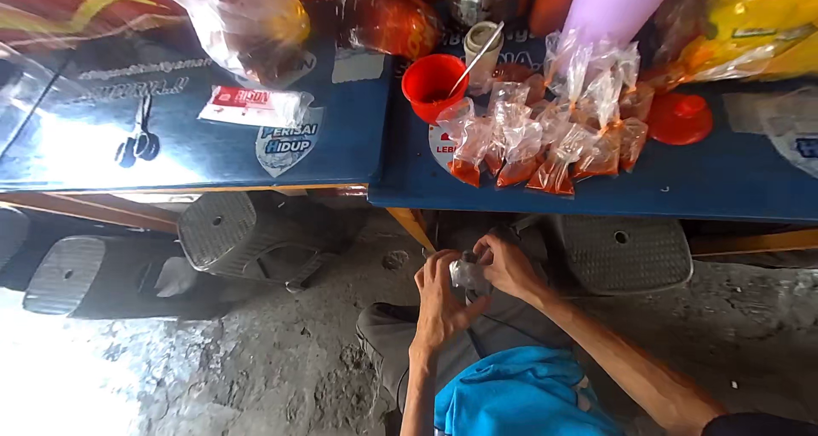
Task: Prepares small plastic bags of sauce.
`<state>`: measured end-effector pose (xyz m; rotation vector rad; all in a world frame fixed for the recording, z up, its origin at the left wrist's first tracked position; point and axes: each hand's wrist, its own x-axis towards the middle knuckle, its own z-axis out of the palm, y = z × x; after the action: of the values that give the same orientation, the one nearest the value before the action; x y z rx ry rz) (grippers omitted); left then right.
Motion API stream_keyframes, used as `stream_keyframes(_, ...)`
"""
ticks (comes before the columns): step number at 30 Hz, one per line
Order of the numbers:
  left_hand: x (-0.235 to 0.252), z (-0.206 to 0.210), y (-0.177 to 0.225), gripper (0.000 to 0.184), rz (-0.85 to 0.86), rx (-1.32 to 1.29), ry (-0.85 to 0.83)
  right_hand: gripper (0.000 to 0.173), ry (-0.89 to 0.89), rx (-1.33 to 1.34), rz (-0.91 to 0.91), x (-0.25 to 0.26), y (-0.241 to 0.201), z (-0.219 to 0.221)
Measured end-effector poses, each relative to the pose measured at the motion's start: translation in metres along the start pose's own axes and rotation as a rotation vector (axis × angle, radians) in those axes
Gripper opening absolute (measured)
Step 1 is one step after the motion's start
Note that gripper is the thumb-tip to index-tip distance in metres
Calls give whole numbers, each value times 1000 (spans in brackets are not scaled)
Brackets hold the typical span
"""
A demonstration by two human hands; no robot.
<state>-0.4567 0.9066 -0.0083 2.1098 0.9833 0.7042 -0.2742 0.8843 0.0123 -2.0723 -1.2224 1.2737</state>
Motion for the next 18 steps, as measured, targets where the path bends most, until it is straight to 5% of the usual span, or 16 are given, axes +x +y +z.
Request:
stream_keyframes(2, 1, 3, 8, 73, 88, 110, -11, 49, -75, 36, -16, -2, -4, 0)
stream_keyframes(5, 5, 15, 9, 45, 173, 147, 120, 51, -119, 55, -67, -10, -16, -2)
stream_keyframes(11, 8, -2, 5, 26, 97, -121, 208, 47, -225, 86, -320, -35, -40, -52)
stream_keyframes(15, 12, -21, -1, 31, -13, -356, 268, 27, 244, 48, -544, -44, -85, -121)
stream_keyframes(18, 18, -33, 2, 31, -41, -483, 299, 30, 484, -111, -551, -6, -121, -168)
